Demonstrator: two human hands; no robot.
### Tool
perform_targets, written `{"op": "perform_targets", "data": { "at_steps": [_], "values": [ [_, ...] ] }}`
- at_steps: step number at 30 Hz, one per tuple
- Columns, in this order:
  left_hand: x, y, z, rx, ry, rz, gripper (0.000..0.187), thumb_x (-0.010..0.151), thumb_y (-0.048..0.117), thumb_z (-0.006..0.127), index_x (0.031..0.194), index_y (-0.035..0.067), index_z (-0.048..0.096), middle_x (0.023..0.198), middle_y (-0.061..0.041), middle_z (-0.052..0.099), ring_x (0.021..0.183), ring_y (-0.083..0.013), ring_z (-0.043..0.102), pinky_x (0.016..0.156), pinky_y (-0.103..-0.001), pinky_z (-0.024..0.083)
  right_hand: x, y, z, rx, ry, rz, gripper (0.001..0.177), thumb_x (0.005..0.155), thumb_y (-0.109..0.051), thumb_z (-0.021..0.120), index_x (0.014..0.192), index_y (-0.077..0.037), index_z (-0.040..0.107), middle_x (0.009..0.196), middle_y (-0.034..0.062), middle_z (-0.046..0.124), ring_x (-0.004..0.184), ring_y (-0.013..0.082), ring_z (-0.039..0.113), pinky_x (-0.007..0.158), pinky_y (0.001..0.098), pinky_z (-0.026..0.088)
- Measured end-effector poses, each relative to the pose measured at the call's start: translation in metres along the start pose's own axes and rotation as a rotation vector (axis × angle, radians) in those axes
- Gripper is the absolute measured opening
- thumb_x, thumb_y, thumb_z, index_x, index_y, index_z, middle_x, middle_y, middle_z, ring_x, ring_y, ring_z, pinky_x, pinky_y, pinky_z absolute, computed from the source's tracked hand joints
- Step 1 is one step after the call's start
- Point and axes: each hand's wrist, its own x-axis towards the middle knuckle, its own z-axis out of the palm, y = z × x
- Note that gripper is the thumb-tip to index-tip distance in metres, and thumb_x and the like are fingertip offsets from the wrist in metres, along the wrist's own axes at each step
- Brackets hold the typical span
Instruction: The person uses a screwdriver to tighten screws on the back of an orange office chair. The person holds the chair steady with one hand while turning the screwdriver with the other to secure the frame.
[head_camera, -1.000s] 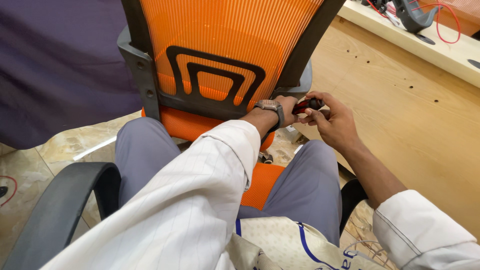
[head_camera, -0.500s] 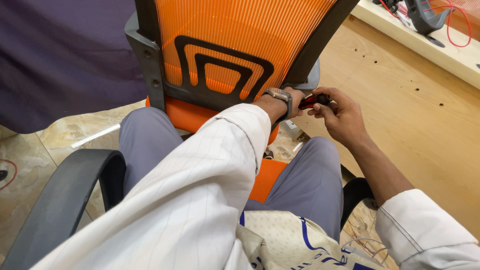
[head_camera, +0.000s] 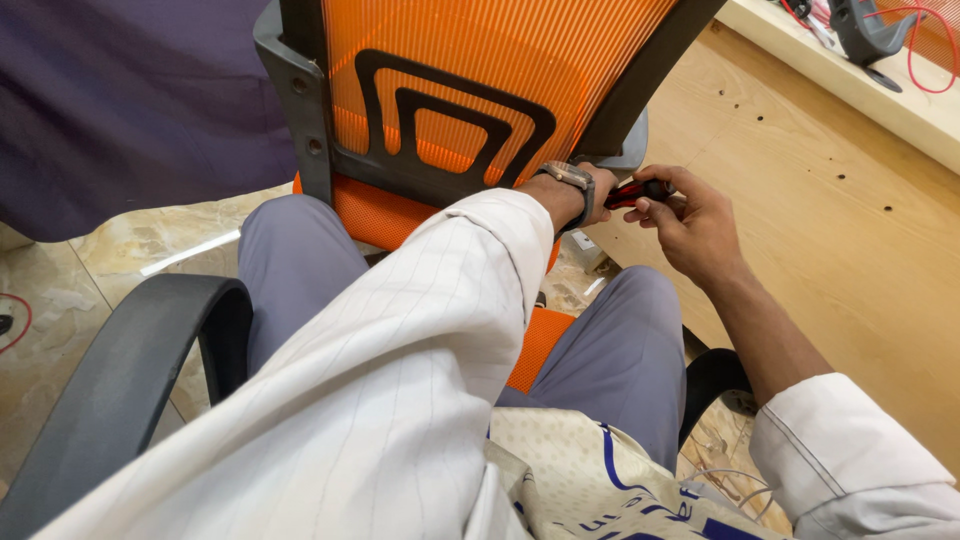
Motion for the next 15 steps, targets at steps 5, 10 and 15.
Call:
{"op": "perform_targets", "data": {
  "at_steps": [5,10,15],
  "values": [
    [-0.003,0.005,0.004,-0.059,0.028,-0.02,0.037,0.089,0.024,0.076,0.124,0.014,0.07,0.117,-0.015,0.072,0.113,-0.0286,0.069,0.097,-0.04,0.054,-0.002,-0.002,0.003,0.042,0.062,0.048,0.027,0.1,0.007,0.06,0.125,-0.001,0.064,0.107,0.0097,0.07,0.092,0.0162,0.075,0.08,0.0268,0.064],
    [-0.013,0.006,-0.002,-0.087,0.027,-0.018,0.036,0.089,0.027,0.077,0.121,0.013,0.071,0.116,-0.015,0.074,0.111,-0.0294,0.07,0.096,-0.04,0.055,-0.002,-0.005,0.006,0.076,0.069,0.045,0.029,0.099,0.008,0.06,0.127,-0.001,0.064,0.108,0.0108,0.069,0.09,0.0164,0.076,0.076,0.0261,0.064],
    [-0.022,0.001,0.003,-0.18,0.089,-0.004,0.033,0.087,0.027,0.078,0.118,0.015,0.072,0.114,-0.014,0.075,0.109,-0.0293,0.072,0.096,-0.04,0.055,-0.004,-0.003,0.013,0.023,0.072,-0.085,0.03,0.098,0.01,0.061,0.127,0.002,0.064,0.108,0.0135,0.067,0.085,0.0177,0.077,0.069,0.0262,0.064]
  ]
}}
